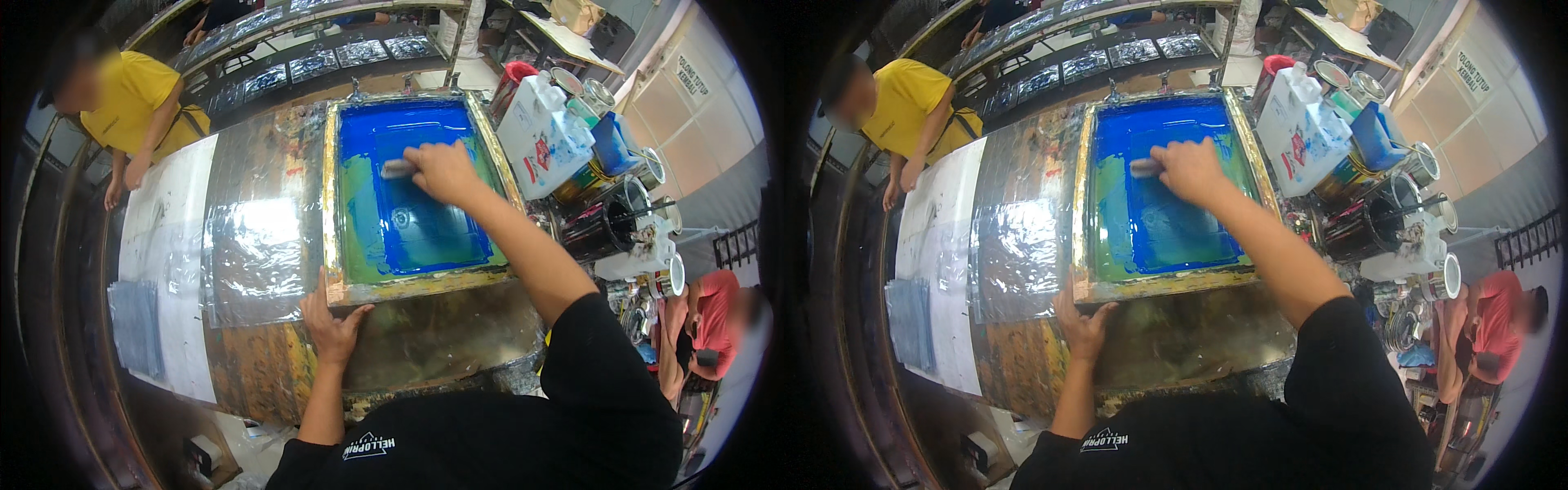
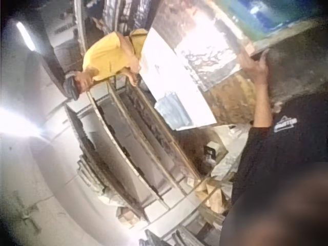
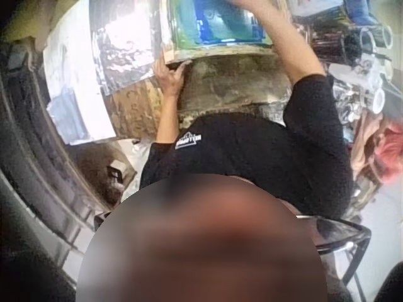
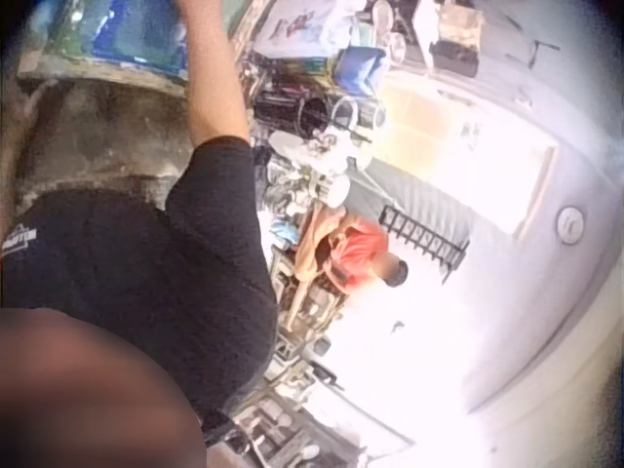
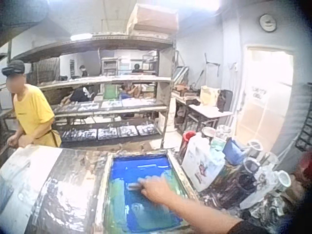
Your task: The person performs screen printing by repeatedly pulling blue ink across a mesh screen with a squeegee and peeling printed sheets from the table. A coworker assists by removing the printed sheets after each pull.
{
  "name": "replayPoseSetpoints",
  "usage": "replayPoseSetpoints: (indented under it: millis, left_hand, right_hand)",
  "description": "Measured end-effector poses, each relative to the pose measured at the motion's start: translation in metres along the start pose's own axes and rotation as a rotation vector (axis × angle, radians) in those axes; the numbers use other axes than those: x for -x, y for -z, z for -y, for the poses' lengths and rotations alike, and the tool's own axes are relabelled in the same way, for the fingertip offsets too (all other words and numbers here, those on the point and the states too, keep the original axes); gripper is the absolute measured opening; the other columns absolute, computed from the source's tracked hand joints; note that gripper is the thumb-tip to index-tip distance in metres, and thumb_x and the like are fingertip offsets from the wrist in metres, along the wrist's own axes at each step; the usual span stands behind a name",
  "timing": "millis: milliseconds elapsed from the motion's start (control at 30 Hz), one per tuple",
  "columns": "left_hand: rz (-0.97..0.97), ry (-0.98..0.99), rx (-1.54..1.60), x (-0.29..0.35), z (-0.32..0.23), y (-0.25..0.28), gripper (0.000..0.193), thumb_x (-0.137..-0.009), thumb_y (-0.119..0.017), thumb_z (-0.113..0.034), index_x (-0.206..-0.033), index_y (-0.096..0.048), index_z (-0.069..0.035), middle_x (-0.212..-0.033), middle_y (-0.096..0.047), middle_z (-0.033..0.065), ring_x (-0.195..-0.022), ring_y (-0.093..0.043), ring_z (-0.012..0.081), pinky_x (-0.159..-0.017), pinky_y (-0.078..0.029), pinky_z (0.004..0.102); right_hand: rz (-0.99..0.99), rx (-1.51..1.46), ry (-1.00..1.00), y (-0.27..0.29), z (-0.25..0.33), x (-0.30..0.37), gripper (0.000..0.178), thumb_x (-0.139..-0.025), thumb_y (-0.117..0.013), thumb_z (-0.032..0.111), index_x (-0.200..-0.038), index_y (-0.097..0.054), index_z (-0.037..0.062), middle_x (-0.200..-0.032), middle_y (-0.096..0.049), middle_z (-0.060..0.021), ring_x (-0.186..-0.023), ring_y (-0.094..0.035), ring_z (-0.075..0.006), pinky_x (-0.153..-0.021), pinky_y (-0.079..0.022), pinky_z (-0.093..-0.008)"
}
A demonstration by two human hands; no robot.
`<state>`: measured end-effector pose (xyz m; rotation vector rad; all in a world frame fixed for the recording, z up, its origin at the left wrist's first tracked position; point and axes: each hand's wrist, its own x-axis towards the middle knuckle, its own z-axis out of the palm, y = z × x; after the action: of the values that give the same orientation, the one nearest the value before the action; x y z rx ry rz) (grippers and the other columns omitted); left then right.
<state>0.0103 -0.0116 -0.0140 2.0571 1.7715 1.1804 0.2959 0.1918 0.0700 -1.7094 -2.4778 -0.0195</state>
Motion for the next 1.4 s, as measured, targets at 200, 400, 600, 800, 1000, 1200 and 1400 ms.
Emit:
replayPoseSetpoints:
  millis: [200,400,600,800,1000,1200,1400]
  left_hand:
    - [-0.006,0.038,0.030,0.001,0.002,-0.001,0.112,-0.076,-0.085,-0.064,-0.158,-0.047,0.001,-0.102,-0.064,0.0124,-0.095,-0.053,0.0324,-0.091,-0.043,0.0447]
    - [-0.095,0.060,0.333,-0.014,-0.027,0.005,0.085,-0.090,-0.087,-0.037,-0.154,-0.049,0.004,-0.122,-0.067,0.0146,-0.112,-0.061,0.0293,-0.101,-0.048,0.0428]
    - [-0.265,0.068,0.810,-0.101,-0.084,0.030,0.068,-0.100,-0.077,-0.019,-0.155,-0.045,0.005,-0.130,-0.062,0.0125,-0.118,-0.061,0.0217,-0.103,-0.050,0.0385]
    - [-0.185,0.061,0.479,-0.102,-0.083,0.003,0.099,-0.096,-0.082,-0.028,-0.167,-0.022,0.005,-0.121,-0.054,0.0149,-0.108,-0.054,0.0253,-0.099,-0.048,0.0417]
    - [0.072,0.201,0.109,-0.030,-0.042,-0.022,0.087,-0.094,-0.083,-0.030,-0.158,-0.038,0.009,-0.116,-0.056,0.0171,-0.103,-0.055,0.0286,-0.091,-0.049,0.0416]
    - [0.114,0.227,0.095,-0.017,-0.040,-0.023,0.079,-0.094,-0.083,-0.032,-0.150,-0.048,0.010,-0.115,-0.057,0.0179,-0.103,-0.057,0.0303,-0.091,-0.049,0.0409]
    - [0.180,0.209,-0.095,-0.022,-0.049,-0.025,0.067,-0.092,-0.083,-0.035,-0.136,-0.061,0.010,-0.120,-0.059,0.0227,-0.111,-0.057,0.0380,-0.097,-0.048,0.0463]
  right_hand:
    - [0.053,-0.043,-0.016,0.027,0.058,0.110,0.034,-0.087,-0.073,0.024,-0.119,-0.065,0.0144,-0.105,-0.071,-0.0101,-0.101,-0.069,-0.0331,-0.084,-0.045,-0.0540]
    - [-0.051,-0.085,-0.010,0.075,0.086,0.149,0.046,-0.091,-0.071,0.047,-0.111,-0.062,0.0058,-0.101,-0.065,-0.0143,-0.102,-0.063,-0.0338,-0.086,-0.043,-0.0510]
    - [-0.579,0.043,0.076,0.144,0.069,0.089,0.052,-0.092,-0.069,0.060,-0.096,-0.069,0.0073,-0.089,-0.067,-0.0111,-0.087,-0.066,-0.0321,-0.086,-0.042,-0.0493]
    - [-0.661,0.076,0.116,0.192,0.051,0.030,0.067,-0.096,-0.058,0.068,-0.075,-0.079,0.0075,-0.069,-0.072,-0.0148,-0.068,-0.072,-0.0317,-0.077,-0.046,-0.0476]
    - [-0.439,0.005,0.097,0.224,0.042,0.019,0.071,-0.100,-0.052,0.061,-0.074,-0.075,0.0000,-0.072,-0.072,-0.0195,-0.071,-0.071,-0.0368,-0.076,-0.051,-0.0490]
    - [-0.473,0.022,0.083,0.231,0.046,0.012,0.073,-0.100,-0.049,0.061,-0.071,-0.075,-0.0008,-0.069,-0.071,-0.0209,-0.072,-0.071,-0.0369,-0.078,-0.050,-0.0507]
    - [-0.481,-0.088,0.144,0.237,0.044,0.023,0.072,-0.100,-0.050,0.063,-0.073,-0.077,0.0012,-0.068,-0.070,-0.0196,-0.072,-0.070,-0.0360,-0.077,-0.049,-0.0500]
